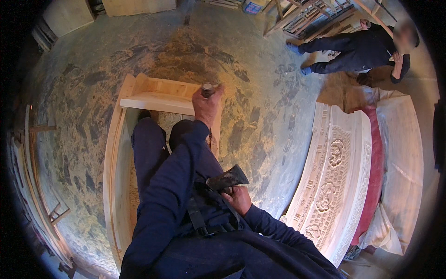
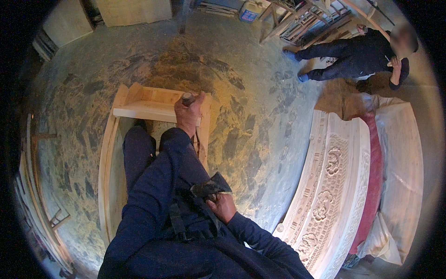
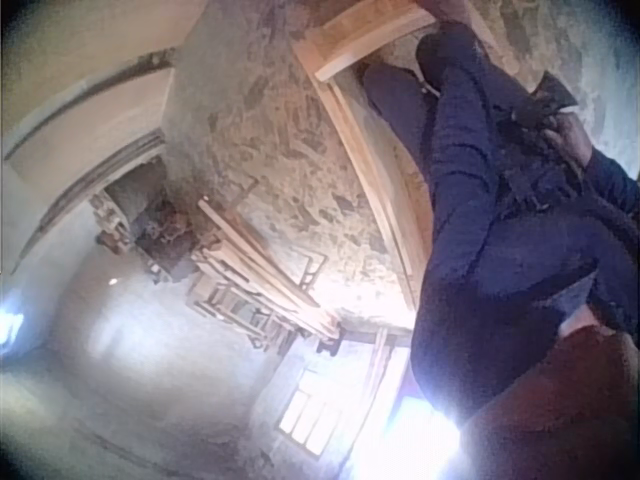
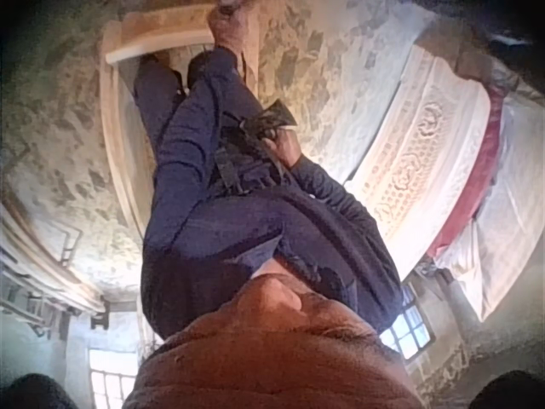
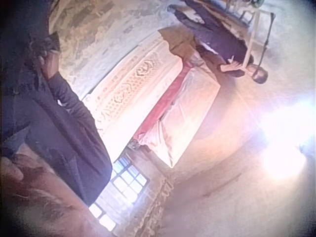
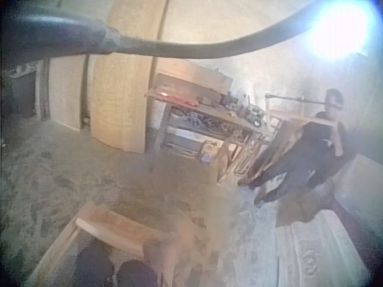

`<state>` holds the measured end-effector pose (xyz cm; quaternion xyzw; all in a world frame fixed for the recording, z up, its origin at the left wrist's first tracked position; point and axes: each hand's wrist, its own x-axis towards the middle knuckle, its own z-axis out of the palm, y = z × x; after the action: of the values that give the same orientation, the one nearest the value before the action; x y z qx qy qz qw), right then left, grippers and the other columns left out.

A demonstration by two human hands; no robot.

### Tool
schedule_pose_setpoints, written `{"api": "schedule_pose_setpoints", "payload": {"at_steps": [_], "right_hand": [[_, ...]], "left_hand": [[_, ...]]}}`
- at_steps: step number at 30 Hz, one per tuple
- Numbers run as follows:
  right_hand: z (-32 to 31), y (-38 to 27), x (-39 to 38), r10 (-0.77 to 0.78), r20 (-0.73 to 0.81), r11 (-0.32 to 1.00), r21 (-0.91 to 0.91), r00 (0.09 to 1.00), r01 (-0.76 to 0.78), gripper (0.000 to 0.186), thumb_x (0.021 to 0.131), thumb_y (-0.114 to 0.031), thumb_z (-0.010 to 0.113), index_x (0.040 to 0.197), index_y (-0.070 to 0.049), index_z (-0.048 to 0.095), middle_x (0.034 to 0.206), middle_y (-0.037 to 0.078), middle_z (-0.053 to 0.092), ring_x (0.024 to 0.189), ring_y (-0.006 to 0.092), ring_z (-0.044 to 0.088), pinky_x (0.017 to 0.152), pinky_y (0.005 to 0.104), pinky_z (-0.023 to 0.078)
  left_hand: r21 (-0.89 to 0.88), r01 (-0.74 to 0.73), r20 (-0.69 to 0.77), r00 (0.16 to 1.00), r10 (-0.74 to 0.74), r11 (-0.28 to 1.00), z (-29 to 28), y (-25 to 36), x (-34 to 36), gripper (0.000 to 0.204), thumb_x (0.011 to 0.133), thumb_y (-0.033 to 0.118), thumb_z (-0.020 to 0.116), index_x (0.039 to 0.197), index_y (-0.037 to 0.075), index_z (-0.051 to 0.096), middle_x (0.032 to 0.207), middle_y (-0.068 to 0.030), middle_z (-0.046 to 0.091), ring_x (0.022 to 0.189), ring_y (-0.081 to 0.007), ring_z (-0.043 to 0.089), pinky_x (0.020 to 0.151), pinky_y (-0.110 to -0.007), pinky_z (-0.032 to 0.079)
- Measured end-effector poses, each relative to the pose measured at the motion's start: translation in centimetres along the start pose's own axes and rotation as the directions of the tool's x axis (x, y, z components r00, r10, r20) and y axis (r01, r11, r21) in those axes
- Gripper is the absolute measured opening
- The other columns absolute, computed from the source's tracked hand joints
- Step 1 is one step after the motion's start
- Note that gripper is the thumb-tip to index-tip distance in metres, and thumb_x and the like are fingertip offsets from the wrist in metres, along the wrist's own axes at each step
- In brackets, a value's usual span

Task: The person uses a hatchet to carve and shape a wooden block that is part of a larger wooden frame by striking it repeatedly while sitting on the frame.

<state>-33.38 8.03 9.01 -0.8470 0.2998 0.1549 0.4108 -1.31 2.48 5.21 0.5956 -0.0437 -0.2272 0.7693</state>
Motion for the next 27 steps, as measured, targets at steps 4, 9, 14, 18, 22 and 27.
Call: {"api": "schedule_pose_setpoints", "payload": {"at_steps": [4, 9, 14, 18, 22, 27], "right_hand": [[0.1, -0.1, 0.2, -0.086, -0.088, 0.993, 0.073, 0.992, 0.093, 0.031, 0.08, -0.024, 0.075, 0.082, 0.005, 0.063, 0.08, 0.028, 0.062, 0.08, 0.0457, 0.063, 0.068, 0.0485, 0.05], [-0.1, -0.2, 0.2, -0.037, -0.057, 0.997, 0.061, 0.998, 0.04, 0.033, 0.079, -0.027, 0.073, 0.077, 0.005, 0.063, 0.075, 0.026, 0.062, 0.075, 0.0459, 0.061, 0.067, 0.0514, 0.048], [0.9, 1.2, 0.2, -0.028, -0.056, 0.998, 0.063, 0.998, 0.031, 0.035, 0.08, -0.028, 0.073, 0.076, 0.004, 0.063, 0.072, 0.026, 0.061, 0.072, 0.0457, 0.061, 0.067, 0.0514, 0.048], [1.0, 1.4, 0.2, -0.005, -0.046, 0.998, 0.061, 0.999, 0.007, 0.035, 0.08, -0.029, 0.073, 0.076, 0.004, 0.063, 0.072, 0.026, 0.061, 0.072, 0.0455, 0.062, 0.066, 0.0514, 0.048], [0.6, 1.0, 0.3, -0.017, -0.038, 0.997, 0.076, 0.999, 0.02, 0.035, 0.08, -0.029, 0.074, 0.077, 0.004, 0.064, 0.072, 0.026, 0.061, 0.073, 0.0456, 0.062, 0.067, 0.0514, 0.048], [0.5, 0.9, 0.5, -0.039, -0.061, 0.994, 0.096, 0.997, 0.045, 0.035, 0.08, -0.029, 0.073, 0.079, 0.005, 0.064, 0.074, 0.027, 0.061, 0.074, 0.0459, 0.063, 0.067, 0.0514, 0.049]], "left_hand": [[-0.033, 0.04, 0.004, 0.999, -0.04, 0.999, -0.2, 0.2, 0.2, 0.029, 0.087, 0.026, 0.08, 0.075, 0.009, 0.059, 0.07, 0.0028, 0.057, 0.064, -0.0115, 0.053, 0.062, -0.033, 0.043], [0.183, -0.096, 0.129, 0.989, 0.073, 0.978, 1.7, -0.4, -0.6, 0.027, 0.086, 0.027, 0.081, 0.082, 0.007, 0.064, 0.074, 0.0016, 0.063, 0.072, -0.0143, 0.061, 0.067, -0.031, 0.048], [0.16, -0.123, 0.25, 0.965, 0.08, 0.979, 2.7, -0.1, -1.2, 0.025, 0.086, 0.026, 0.081, 0.082, 0.007, 0.064, 0.073, 0.0027, 0.062, 0.071, -0.0139, 0.06, 0.067, -0.032, 0.048], [0.116, -0.02, 0.198, 0.98, -0.003, 0.993, 0.7, -0.8, 0.1, 0.024, 0.087, 0.024, 0.08, 0.082, 0.009, 0.062, 0.069, 0.0046, 0.057, 0.063, -0.0104, 0.052, 0.06, -0.03, 0.044], [-0.049, 0.03, 0.126, 0.992, -0.023, 0.998, 0.0, -0.2, 0.5, 0.026, 0.088, 0.024, 0.08, 0.077, 0.012, 0.059, 0.067, 0.0063, 0.052, 0.057, -0.0076, 0.044, 0.055, -0.029, 0.04], [0.119, -0.019, 0.121, 0.993, 0.004, 0.993, 0.9, -0.3, 0.5, 0.029, 0.088, 0.024, 0.08, 0.072, 0.011, 0.06, 0.066, 0.007, 0.053, 0.058, -0.0068, 0.046, 0.056, -0.029, 0.04]]}}
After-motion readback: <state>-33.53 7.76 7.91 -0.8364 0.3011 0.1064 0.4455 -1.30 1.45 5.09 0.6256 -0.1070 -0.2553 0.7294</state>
